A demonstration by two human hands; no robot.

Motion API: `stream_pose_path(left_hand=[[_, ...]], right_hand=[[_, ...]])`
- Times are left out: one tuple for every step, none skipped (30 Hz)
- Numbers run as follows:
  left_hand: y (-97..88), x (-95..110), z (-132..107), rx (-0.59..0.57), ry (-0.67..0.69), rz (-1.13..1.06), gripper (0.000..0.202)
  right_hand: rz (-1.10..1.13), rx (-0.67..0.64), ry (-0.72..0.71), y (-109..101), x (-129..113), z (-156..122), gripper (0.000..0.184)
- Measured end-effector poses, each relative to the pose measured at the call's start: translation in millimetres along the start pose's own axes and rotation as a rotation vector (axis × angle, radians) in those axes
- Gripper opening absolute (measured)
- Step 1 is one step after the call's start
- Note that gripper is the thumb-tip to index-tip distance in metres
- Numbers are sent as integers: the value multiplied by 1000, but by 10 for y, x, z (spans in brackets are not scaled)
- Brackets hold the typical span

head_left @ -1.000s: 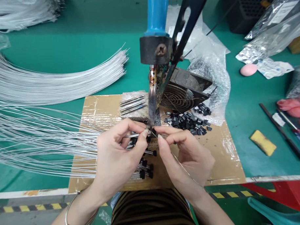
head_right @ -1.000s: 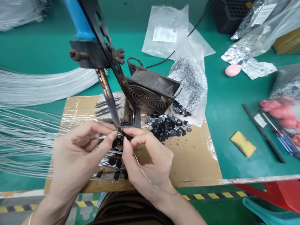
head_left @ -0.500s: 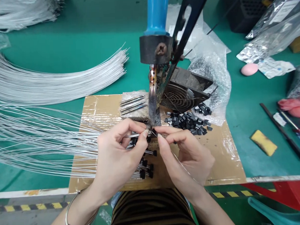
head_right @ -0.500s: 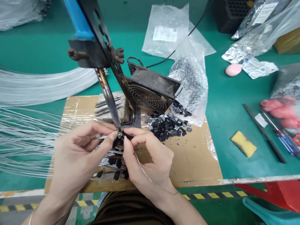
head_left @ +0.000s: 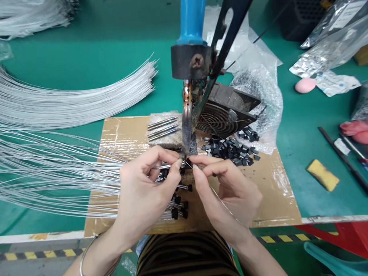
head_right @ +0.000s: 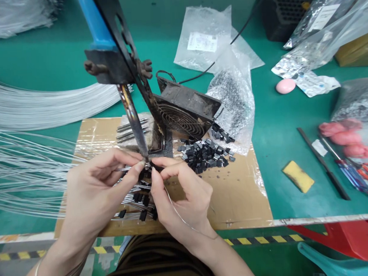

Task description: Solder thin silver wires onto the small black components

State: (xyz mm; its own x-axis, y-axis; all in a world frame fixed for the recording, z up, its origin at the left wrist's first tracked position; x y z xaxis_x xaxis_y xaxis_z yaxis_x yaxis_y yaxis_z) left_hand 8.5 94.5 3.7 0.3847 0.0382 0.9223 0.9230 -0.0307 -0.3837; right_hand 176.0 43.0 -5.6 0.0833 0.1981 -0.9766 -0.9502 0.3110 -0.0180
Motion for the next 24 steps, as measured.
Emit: stream_pose_path(left_hand=[[3, -12, 1, -3, -3, 1, 12], [8, -23, 3, -7, -6, 2, 12], [14, -32, 4, -12, -7, 4, 12], [20, -38, 6, -15, -6, 5, 11], [27, -42, 6, -22, -5, 6, 11], [31, -45, 5, -26, -2, 11, 11], [31, -45, 0, -29, 4, 23, 10], [23, -41, -7, -29, 17, 48, 10], [6, -31, -17, -23, 40, 89, 10], [-22, -16, -29, -9, 72, 150, 11], [-57, 7, -46, 11, 119, 224, 11], [-98, 35, -66, 37, 179, 299, 11], [-135, 57, -90, 57, 239, 367, 11], [-168, 71, -115, 74, 299, 417, 12], [-195, 68, -138, 79, 346, 445, 12], [-217, 47, -157, 75, 376, 452, 13], [-236, 13, -170, 64, 387, 445, 13], [-255, -27, -180, 51, 384, 426, 14], [-275, -64, -188, 41, 374, 400, 16], [-300, -92, -195, 36, 363, 371, 18], [-335, -107, -197, 40, 353, 342, 21], [-386, -109, -191, 59, 348, 320, 21], [-454, -105, -170, 90, 343, 314, 20], [-536, -95, -131, 130, 343, 327, 16]], right_hand=[[7, 0, 0, 0, 4, -4, 18], [11, -2, 1, 2, 9, -8, 18], [12, -3, 2, 5, 13, -14, 18], [11, -6, 5, 9, 17, -19, 18], [8, -10, 9, 12, 20, -24, 17], [6, -17, 13, 15, 23, -28, 17], [4, -24, 17, 13, 24, -29, 17], [0, -28, 19, 2, 23, -26, 16], [-8, -35, 21, -14, 23, -19, 16], [-22, -29, 25, -52, 26, -7, 15], [-41, 3, 30, -123, 33, 9, 13], [-67, 53, 41, -222, 47, 27, 11], [-97, 142, 48, -364, 60, 39, 9], [-128, 248, 65, -528, 83, 40, 7], [-159, 330, 72, -675, 101, 37, 8], [-176, 394, 68, -807, 116, 31, 12], [-148, 414, 88, -904, 166, 32, 18], [-116, 460, 97, -1020, 210, 18, 23], [-76, 488, 93, -1117, 249, 6, 28], [-17, 531, 77, -1221, 283, -15, 32], [21, 569, 65, -1318, 317, -38, 37], [50, 581, 84, -1388, 375, -51, 39], [71, 575, 100, -1439, 427, -55, 43], [66, 571, 101, -1485, 457, -56, 45]])
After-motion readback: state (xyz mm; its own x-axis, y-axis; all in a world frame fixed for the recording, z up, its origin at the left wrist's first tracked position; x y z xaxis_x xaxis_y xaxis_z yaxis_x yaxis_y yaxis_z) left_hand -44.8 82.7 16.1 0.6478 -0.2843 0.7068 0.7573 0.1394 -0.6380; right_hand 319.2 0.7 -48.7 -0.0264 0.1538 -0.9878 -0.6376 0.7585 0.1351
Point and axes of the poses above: each hand's wrist, its own z-axis towards the middle knuckle, its own y-axis out of the palm, x = y × z, the point moved 9 cm from there along z, towards the middle knuckle, and after that the axes turned 4 degrees about z, right-handed, at the moved point
